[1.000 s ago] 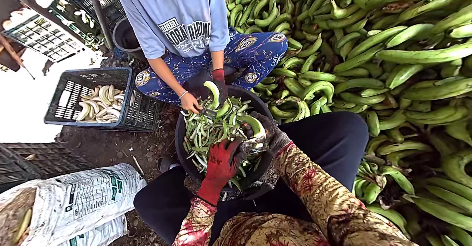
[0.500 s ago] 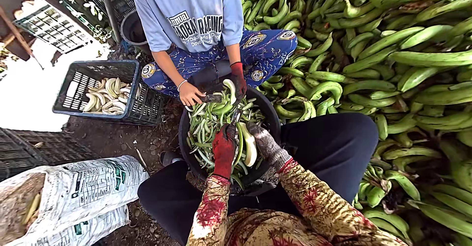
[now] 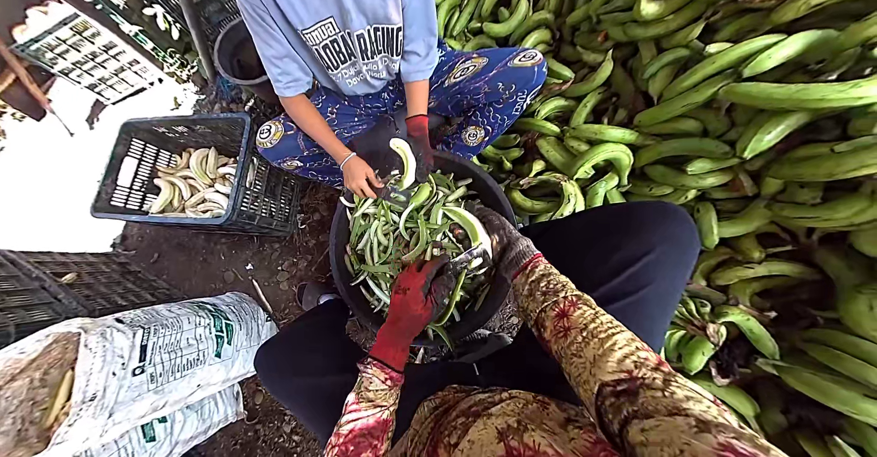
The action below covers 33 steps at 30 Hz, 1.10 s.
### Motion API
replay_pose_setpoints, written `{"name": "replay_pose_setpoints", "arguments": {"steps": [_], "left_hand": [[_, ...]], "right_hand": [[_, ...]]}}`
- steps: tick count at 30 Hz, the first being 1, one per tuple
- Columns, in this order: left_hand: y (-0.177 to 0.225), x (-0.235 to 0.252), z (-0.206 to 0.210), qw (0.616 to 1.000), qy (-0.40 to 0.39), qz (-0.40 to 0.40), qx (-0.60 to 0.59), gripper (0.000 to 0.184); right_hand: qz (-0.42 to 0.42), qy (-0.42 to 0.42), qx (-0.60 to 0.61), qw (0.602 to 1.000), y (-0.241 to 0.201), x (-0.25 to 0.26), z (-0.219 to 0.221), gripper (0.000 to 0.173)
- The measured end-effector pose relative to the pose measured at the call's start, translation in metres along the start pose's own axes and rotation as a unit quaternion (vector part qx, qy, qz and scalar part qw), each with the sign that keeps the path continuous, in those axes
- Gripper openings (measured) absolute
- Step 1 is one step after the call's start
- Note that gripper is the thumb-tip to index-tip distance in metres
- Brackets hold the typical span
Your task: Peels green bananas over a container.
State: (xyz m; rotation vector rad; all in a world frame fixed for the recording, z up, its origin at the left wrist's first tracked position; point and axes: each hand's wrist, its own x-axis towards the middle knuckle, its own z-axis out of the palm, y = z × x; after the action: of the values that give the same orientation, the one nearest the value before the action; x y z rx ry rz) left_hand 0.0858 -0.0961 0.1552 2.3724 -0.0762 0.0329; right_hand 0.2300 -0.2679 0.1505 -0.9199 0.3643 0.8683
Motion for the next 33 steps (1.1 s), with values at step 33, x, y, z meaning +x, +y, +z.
{"name": "replay_pose_setpoints", "arguments": {"steps": [33], "left_hand": [[-0.092,-0.023,-0.01,0.888,-0.058,-0.456,0.008,0.055]], "right_hand": [[-0.102,0.022,-0.452,0.886,0.001,-0.038,0.019,0.049]]}}
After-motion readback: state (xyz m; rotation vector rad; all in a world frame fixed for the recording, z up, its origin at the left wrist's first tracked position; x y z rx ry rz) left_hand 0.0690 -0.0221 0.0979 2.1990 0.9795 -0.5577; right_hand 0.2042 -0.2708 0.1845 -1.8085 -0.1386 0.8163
